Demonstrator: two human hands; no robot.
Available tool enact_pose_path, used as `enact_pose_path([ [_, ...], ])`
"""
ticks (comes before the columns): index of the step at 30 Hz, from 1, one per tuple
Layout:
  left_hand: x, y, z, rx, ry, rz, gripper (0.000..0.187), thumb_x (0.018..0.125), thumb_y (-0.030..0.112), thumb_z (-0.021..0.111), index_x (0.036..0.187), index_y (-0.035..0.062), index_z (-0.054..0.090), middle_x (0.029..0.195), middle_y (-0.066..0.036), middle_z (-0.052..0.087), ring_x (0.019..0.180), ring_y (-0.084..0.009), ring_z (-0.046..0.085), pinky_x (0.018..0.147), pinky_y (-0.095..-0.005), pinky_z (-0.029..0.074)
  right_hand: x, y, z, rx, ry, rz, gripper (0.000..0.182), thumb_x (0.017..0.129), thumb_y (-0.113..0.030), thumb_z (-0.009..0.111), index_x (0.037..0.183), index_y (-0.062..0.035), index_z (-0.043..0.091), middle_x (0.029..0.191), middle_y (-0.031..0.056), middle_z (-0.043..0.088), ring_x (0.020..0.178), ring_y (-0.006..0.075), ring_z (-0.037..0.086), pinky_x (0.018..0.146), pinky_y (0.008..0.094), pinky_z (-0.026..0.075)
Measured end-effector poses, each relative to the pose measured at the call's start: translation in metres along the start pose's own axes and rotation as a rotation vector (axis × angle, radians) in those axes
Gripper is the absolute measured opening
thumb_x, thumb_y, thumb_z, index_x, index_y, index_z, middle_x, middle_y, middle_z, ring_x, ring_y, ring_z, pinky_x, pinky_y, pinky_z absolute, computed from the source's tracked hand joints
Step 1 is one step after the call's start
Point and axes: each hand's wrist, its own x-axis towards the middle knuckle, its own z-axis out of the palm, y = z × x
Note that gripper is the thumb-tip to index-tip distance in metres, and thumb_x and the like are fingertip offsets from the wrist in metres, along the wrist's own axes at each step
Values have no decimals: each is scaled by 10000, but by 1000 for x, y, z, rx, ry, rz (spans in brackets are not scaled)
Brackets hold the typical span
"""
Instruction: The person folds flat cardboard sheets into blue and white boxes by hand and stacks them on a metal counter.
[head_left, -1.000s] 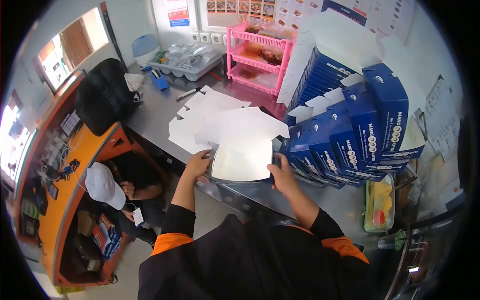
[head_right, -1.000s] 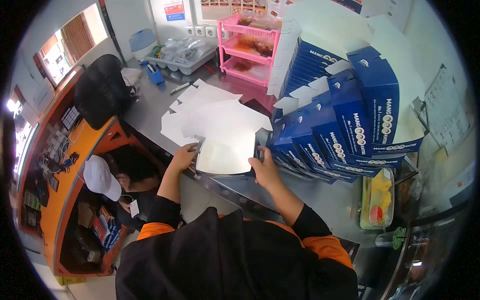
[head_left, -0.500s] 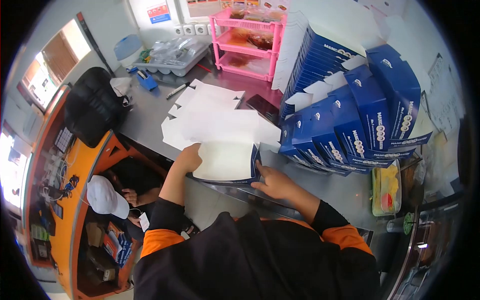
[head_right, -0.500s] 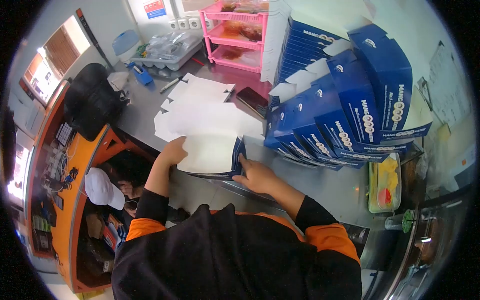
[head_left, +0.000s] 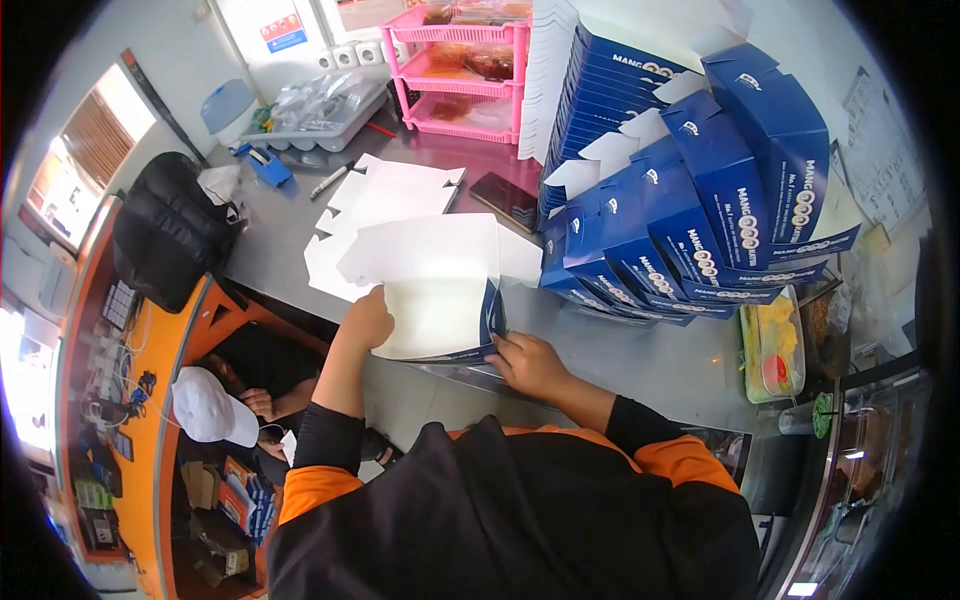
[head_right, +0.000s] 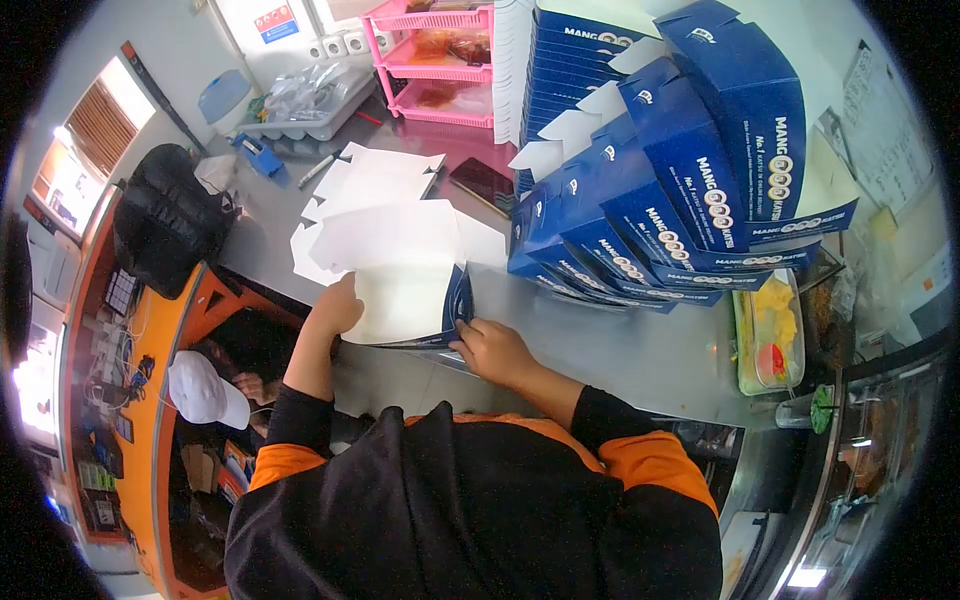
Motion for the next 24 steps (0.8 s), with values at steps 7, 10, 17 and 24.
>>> enact_pose_path([
  [7,0,4,-6,48,-6,-6,462,718,50,422,1160,-80,386,992,-274,554,955,-392,523,819,-433,416,0,1,4,-2,23,-23,282,762,-214,604,930,12,595,719,110,531,645,273,556,569,350,465],
  [10,-1,6,-6,66,11,-17,453,729,69,421,1163,-63,399,1003,-266,555,958,-386,525,821,-436,417,-1,0,-2,34,-81,55,311,760,-236,609,960,1,592,814,129,534,743,287,558,634,367,468],
  [17,-3,23,-15,177,66,-81,306,800,169,418,990,-23,561,973,-219,585,921,-360,553,800,-433,435,36,-14,-16,57,93,96,544,769,-337,581,1199,-28,457,1295,164,356,1058,345,446,850,423,405],
  [24,6,15,-5,241,115,-29,277,798,144,393,869,-19,605,923,-202,601,859,-342,575,751,-408,458,31,2,1,-71,-113,257,562,729,-272,550,1211,-11,427,1328,138,347,1043,328,456,856,426,407],
])
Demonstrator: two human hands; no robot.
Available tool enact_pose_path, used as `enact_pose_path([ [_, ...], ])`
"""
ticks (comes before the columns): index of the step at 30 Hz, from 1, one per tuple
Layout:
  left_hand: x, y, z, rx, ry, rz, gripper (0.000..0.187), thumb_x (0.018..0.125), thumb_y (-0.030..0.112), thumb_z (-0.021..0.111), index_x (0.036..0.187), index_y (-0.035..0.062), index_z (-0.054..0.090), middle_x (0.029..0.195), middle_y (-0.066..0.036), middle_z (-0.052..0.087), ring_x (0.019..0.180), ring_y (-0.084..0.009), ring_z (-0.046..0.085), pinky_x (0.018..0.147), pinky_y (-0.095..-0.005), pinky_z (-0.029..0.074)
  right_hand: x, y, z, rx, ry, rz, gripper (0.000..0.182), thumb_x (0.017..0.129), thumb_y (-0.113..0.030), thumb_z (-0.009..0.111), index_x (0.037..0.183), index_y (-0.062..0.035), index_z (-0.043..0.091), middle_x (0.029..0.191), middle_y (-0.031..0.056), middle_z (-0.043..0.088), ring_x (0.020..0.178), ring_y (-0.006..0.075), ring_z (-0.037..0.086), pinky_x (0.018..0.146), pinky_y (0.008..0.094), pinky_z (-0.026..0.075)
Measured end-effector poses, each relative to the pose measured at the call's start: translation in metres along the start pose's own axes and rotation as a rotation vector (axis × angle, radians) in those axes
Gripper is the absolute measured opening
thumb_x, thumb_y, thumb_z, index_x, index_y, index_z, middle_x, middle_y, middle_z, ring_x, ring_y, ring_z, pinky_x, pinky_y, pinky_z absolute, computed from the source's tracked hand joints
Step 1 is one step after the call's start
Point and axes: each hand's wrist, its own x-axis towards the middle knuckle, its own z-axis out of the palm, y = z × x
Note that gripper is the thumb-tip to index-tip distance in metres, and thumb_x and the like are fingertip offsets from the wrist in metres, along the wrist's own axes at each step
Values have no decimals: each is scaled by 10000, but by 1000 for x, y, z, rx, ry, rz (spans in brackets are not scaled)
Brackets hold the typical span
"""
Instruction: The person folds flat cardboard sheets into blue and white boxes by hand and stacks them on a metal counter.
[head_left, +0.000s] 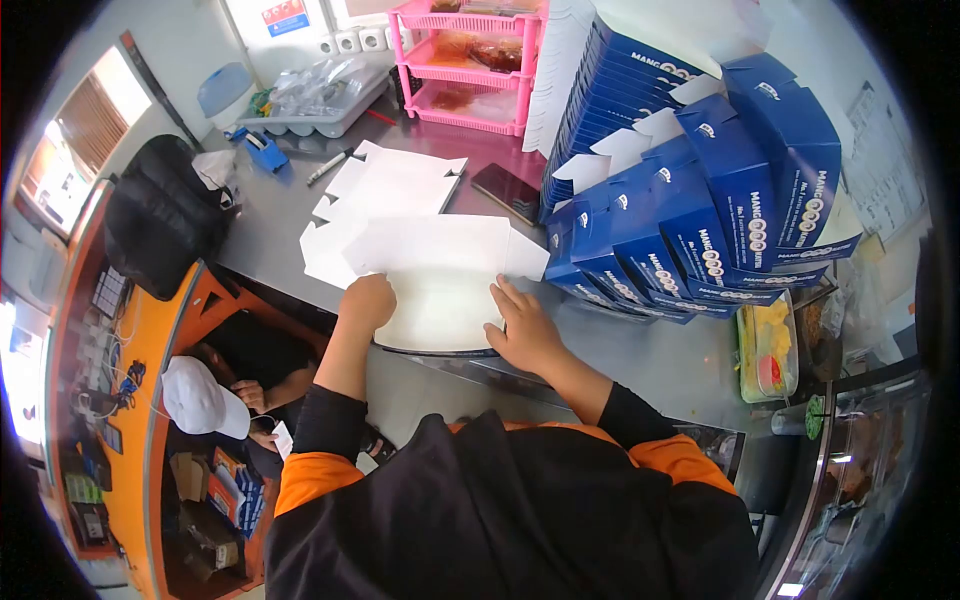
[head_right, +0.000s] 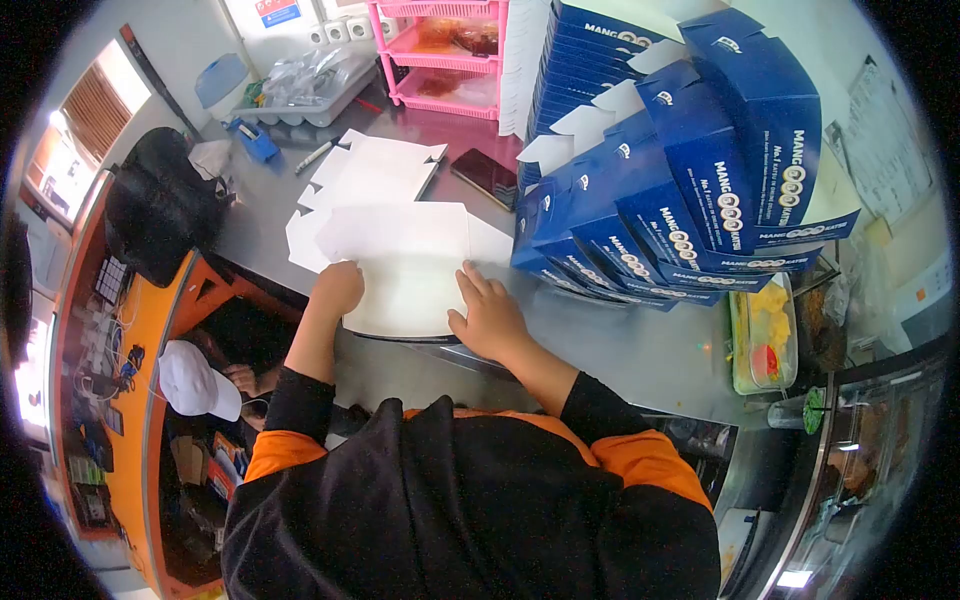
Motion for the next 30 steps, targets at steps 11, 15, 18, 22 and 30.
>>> enact_pose_path([
  [11,13,-19,20,112,-55,126,273,789,127,379,840,-22,602,922,-209,591,865,-348,565,771,-418,448,7,-12,-19,-122,-318,115,660,721,-284,509,1298,-30,314,1392,118,239,1099,319,425,892,421,392],
  [15,17,-25,24,209,-61,255,255,767,111,393,853,-17,596,913,-191,600,865,-336,565,765,-415,449,9,0,-17,13,-265,94,654,764,-362,550,1295,-48,334,1394,133,236,1167,337,373,958,410,334],
  [18,1,-12,-1,-133,45,18,352,826,296,426,873,14,633,931,-212,595,863,-346,567,766,-418,436,1,-18,-79,310,89,-226,587,741,-349,624,1218,-55,450,1341,182,315,1192,345,350,978,411,293],
  [22,-39,-8,-18,-962,238,-283,408,787,235,581,1116,-2,536,994,-160,601,865,-257,585,752,-346,455,-52,-53,-230,103,979,-300,597,718,-230,676,1209,1,427,1225,199,406,1079,338,434,933,418,315],
  [30,-65,20,-36,-1028,725,8,289,798,32,544,1083,-9,521,1120,-118,512,1006,-188,495,823,-308,425,-28,-5,-341,65,760,279,273,813,-195,548,1058,-76,547,951,70,585,917,258,526,930,449,278],
])
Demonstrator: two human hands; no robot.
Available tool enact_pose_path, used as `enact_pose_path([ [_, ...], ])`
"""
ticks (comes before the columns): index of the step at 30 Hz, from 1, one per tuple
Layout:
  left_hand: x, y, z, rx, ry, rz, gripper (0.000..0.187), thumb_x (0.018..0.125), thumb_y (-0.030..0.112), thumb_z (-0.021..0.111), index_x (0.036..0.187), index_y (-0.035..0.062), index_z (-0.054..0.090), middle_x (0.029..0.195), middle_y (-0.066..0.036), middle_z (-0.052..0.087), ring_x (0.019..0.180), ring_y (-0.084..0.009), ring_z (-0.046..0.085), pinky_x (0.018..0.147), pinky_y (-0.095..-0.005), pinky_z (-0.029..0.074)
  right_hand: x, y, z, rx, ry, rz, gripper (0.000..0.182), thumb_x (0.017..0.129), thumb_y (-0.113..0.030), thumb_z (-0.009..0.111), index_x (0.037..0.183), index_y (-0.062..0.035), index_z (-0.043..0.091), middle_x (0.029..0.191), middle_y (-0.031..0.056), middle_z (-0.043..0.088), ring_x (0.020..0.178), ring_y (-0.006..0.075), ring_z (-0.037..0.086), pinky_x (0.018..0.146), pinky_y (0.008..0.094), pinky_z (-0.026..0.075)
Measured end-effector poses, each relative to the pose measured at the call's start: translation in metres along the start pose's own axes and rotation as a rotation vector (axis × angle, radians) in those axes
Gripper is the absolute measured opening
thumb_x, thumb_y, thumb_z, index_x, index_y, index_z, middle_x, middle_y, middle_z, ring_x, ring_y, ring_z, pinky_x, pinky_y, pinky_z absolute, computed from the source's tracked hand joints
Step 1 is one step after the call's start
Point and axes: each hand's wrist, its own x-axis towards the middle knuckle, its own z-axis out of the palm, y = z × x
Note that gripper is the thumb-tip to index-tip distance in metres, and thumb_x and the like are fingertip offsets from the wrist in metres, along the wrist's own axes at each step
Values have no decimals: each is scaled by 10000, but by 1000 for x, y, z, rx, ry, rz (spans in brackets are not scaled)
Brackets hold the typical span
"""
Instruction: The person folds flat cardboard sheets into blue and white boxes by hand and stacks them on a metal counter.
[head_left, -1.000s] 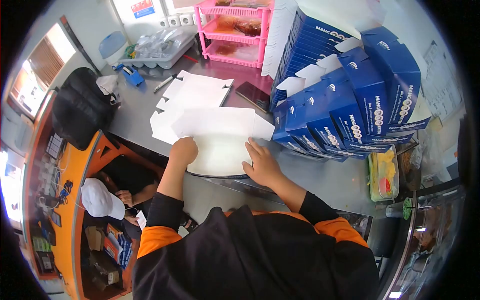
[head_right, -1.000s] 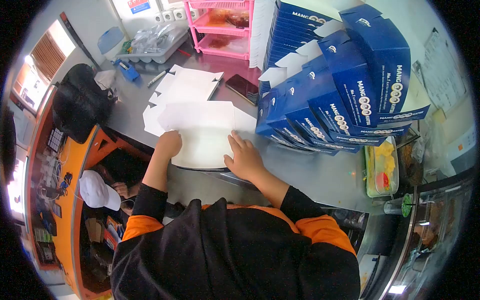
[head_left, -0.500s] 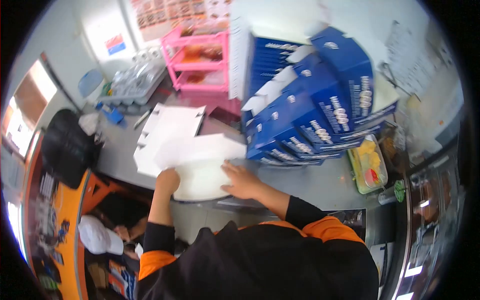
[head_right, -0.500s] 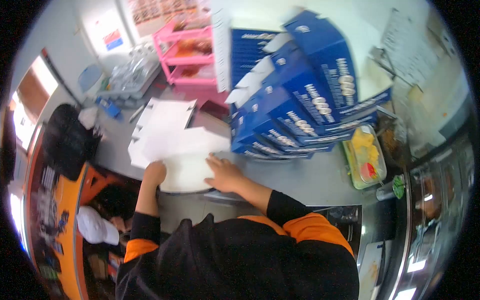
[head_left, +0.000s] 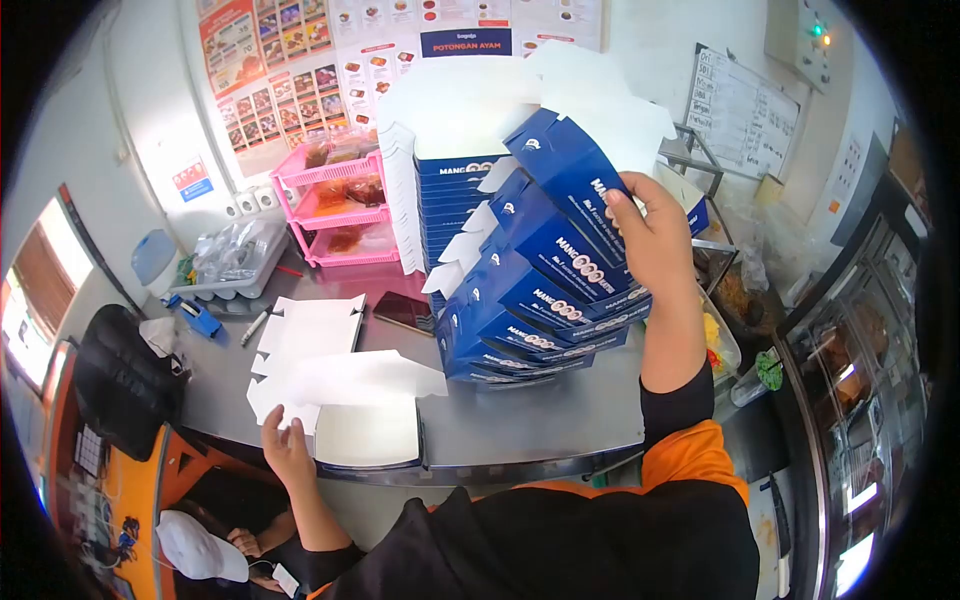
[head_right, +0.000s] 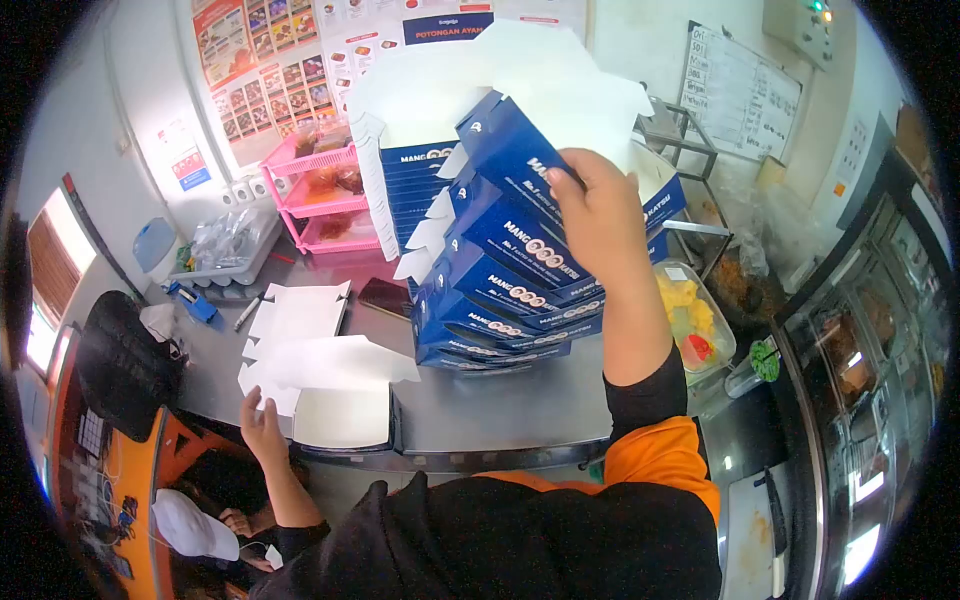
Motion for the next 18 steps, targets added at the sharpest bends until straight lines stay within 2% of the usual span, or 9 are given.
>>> enact_pose_path([
  [3,6,45,9,-283,-61,160,292,808,26,529,1095,-25,509,1122,-134,507,1010,-194,497,844,-303,419,-4,-35,3,16,70,-504,139,825,-157,502,925,-116,588,867,32,583,833,247,543,921,487,276],
  [5,7,78,14,-442,-237,196,421,821,143,561,1184,-30,435,1195,-150,456,1039,-224,496,849,-322,435,-12,-62,11,-259,99,-831,141,752,-73,561,891,-57,578,802,21,571,765,184,542,945,444,306],
  [9,-6,160,20,-1092,-665,94,753,813,462,503,1338,16,198,1363,-176,247,1095,-297,480,871,-411,442,-57,-99,48,-314,-457,-1192,210,625,-139,598,835,-134,590,814,-21,572,775,152,538,954,572,237],
  [10,-13,169,28,-1273,-588,-23,805,784,387,555,1365,91,83,1305,-165,333,1128,-304,437,875,-426,434,-72,-101,60,-309,-508,-1233,220,632,-165,607,850,-137,596,857,-12,569,822,174,531,959,575,219],
  [12,-13,156,25,-1055,-438,-270,704,746,178,483,1350,79,137,1268,-167,370,1128,-301,430,923,-397,387,-97,-98,88,-292,-608,-1316,245,646,-217,623,880,-142,608,943,6,564,917,216,516,968,579,182],
  [15,-14,139,20,-974,-283,-336,677,691,89,415,1334,56,205,1248,-167,385,1104,-292,447,915,-375,390,-103,-88,100,60,-262,-1110,383,708,-348,618,1030,-145,578,1155,72,474,1104,301,404,924,646,154],
  [16,-13,132,13,-964,-268,-375,687,688,90,413,1340,60,199,1255,-166,381,1112,-291,441,912,-374,393,-103,-76,103,88,-139,-977,571,664,-413,668,1137,-127,526,1278,166,348,1192,382,286,947,617,124],
  [17,-13,126,7,-960,-254,-416,698,685,91,411,1347,63,193,1261,-165,377,1120,-289,436,909,-373,395,-100,-68,104,256,-193,-806,624,699,-398,665,1224,-142,447,1259,234,339,1204,371,279,994,554,114],
  [18,-11,117,0,-924,-285,-414,692,703,108,415,1353,62,185,1274,-163,366,1127,-286,430,917,-367,387,-105,-49,120,459,-334,-552,653,718,-354,653,1271,-152,370,1250,227,353,1190,354,311,979,519,201],
])
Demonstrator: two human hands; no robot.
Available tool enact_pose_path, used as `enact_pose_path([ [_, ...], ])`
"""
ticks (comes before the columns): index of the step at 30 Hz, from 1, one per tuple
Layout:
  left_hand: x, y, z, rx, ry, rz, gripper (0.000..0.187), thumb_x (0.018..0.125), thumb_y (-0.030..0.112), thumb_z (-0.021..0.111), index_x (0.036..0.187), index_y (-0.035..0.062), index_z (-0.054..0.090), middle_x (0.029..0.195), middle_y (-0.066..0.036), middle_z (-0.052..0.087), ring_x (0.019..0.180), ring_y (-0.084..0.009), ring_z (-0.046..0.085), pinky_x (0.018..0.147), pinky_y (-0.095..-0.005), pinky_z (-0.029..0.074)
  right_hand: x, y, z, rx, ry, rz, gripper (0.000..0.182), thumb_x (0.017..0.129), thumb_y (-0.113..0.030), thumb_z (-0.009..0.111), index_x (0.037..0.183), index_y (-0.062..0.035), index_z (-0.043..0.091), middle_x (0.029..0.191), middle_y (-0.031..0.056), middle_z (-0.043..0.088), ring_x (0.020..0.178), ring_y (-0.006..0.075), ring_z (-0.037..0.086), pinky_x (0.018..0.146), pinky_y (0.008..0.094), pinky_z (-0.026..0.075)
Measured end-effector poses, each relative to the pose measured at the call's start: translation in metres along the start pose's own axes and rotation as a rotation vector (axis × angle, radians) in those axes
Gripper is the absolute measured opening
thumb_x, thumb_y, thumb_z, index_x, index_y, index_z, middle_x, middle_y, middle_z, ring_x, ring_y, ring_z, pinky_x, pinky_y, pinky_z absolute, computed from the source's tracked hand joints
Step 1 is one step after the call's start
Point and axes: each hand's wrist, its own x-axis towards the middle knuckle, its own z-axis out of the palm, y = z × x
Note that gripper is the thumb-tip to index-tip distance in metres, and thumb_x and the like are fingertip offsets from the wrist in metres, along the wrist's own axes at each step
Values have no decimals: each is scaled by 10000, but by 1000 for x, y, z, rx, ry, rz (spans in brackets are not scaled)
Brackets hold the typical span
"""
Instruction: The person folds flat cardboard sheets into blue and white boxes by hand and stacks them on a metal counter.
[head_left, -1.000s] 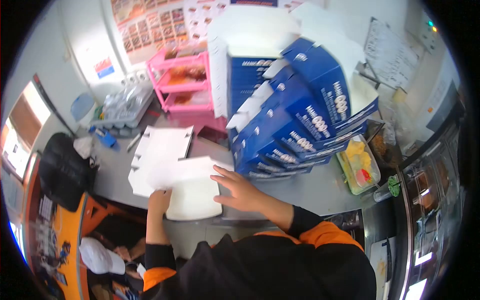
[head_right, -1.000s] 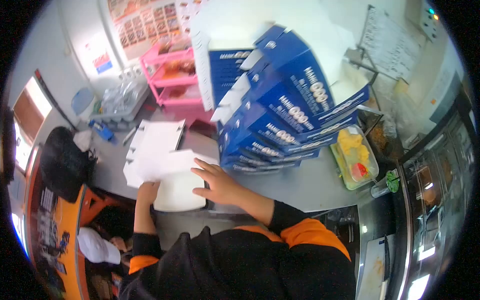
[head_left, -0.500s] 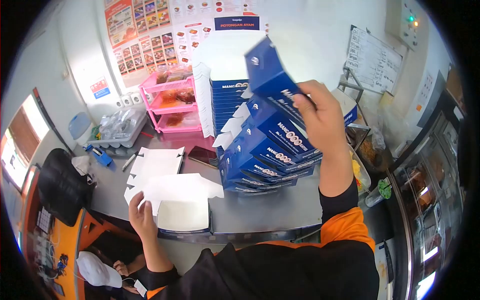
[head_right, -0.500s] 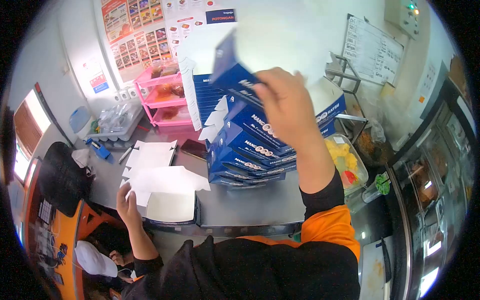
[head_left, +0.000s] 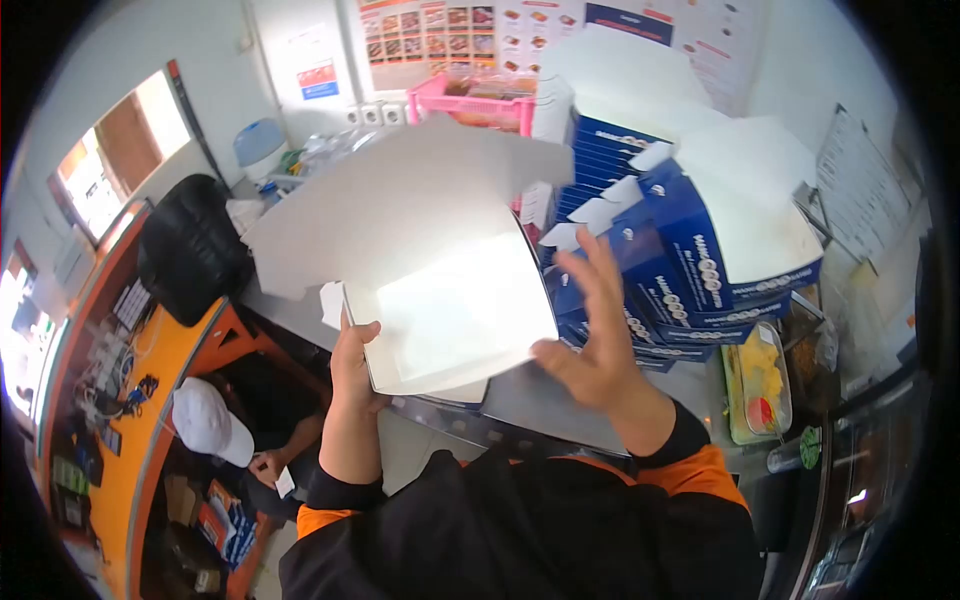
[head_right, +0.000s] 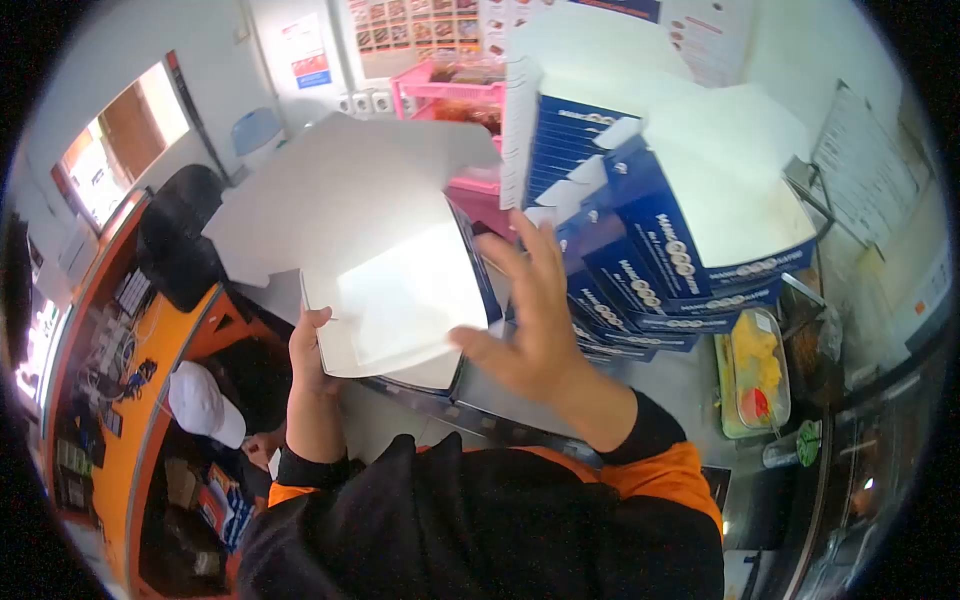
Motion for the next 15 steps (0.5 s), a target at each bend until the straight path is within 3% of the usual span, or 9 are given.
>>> enact_pose_path([
  [4,-3,4,-20,154,-69,-55,671,781,192,433,1373,53,149,1328,-155,317,1168,-273,394,950,-346,342,-33,21,40,975,-222,951,768,757,-223,595,1353,-122,122,1187,204,415,1003,288,511,776,399,482],
  [7,8,1,-39,161,-141,-129,676,838,307,457,1374,36,146,1363,-149,270,1211,-258,342,984,-329,283,-49,32,58,996,-275,1124,759,758,-164,534,1353,-171,61,1107,181,474,740,284,596,528,370,532],
  [9,17,-3,-56,267,-139,-227,686,841,342,463,1373,36,155,1360,-146,278,1220,-256,329,989,-328,272,-54,36,66,968,-227,1180,765,765,-177,534,1347,-177,38,1068,180,491,642,270,586,491,353,525],
  [10,22,-9,-65,349,-160,-219,711,844,437,452,1366,37,183,1340,-144,315,1195,-278,353,962,-374,304,-57,37,70,955,-200,1206,769,768,-183,534,1345,-180,26,1049,179,500,594,263,582,473,344,521],
  [13,27,-1,-82,629,14,-273,733,841,511,426,1359,40,211,1316,-151,351,1172,-307,372,922,-435,340,-67,44,77,943,-102,1271,750,773,-191,538,1335,-170,43,1050,185,499,568,262,577,434,333,509],
  [14,36,-7,-98,805,85,-154,726,833,553,414,1325,33,293,1293,-164,371,1151,-323,386,836,-467,410,-71,45,80,882,-59,1275,724,794,-219,533,1330,-166,49,1049,189,499,544,255,568,434,318,502],
  [15,46,-17,-117,784,82,-266,717,834,558,408,1308,28,319,1284,-166,378,1130,-322,407,811,-453,428,-72,49,85,860,-50,1260,718,804,-238,531,1329,-166,47,1049,191,500,531,250,562,431,312,498],
])
